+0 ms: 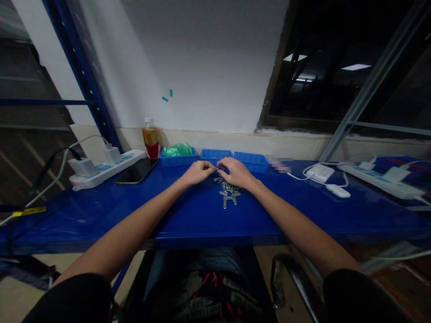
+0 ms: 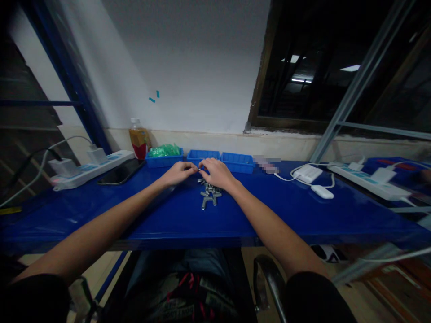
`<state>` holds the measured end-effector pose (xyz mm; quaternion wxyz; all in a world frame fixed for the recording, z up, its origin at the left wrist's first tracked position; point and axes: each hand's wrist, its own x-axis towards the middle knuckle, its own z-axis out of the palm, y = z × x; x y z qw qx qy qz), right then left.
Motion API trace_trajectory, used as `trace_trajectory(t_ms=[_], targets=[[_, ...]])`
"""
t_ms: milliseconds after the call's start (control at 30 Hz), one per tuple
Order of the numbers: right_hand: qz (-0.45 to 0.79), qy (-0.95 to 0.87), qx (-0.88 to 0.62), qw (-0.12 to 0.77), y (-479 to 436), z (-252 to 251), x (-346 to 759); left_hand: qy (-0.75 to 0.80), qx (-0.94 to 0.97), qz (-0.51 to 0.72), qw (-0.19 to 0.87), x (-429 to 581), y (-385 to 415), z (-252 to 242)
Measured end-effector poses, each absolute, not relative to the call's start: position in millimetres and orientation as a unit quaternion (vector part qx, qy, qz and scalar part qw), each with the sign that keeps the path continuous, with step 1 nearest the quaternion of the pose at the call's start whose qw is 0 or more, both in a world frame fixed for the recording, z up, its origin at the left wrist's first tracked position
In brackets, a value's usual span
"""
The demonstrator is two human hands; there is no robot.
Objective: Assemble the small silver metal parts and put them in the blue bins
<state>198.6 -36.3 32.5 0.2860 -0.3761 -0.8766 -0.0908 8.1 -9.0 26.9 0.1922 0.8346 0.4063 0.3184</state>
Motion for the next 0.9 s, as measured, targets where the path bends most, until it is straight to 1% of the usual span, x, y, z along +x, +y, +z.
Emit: trace_trajectory(t_ms=[100,200,300,433,600,700,900], targets=[[-0.107,-0.879,-0.375,0.275,-36.3,31.9,199.2,0.395,0.838,0.318,0.203,8.8,-8.9,26.2],[-0.111,-0.876,-0.377,0.279,-34.9,35.0,201.2,0.391,0.846,0.310,0.185,10.0,-10.4,25.3],[-0.120,-0.847,-0.417,0.306,-30.2,40.8,209.9,0.358,0.883,0.281,0.118,10.3,-11.5,21.0],[-0.157,-0.763,-0.516,0.357,-15.5,43.0,241.7,0.297,0.935,0.197,0.005,10.9,-13.1,12.4],[-0.177,-0.692,-0.601,0.358,0.6,32.3,276.6,0.321,0.932,0.161,-0.048,11.5,-15.9,11.1],[-0.162,-0.707,-0.595,0.345,0.9,28.6,269.1,0.327,0.930,0.158,-0.062,10.9,-17.4,13.8],[-0.112,-0.794,-0.514,0.305,-13.1,29.8,225.1,0.328,0.928,0.162,-0.075,11.8,-21.3,15.6]])
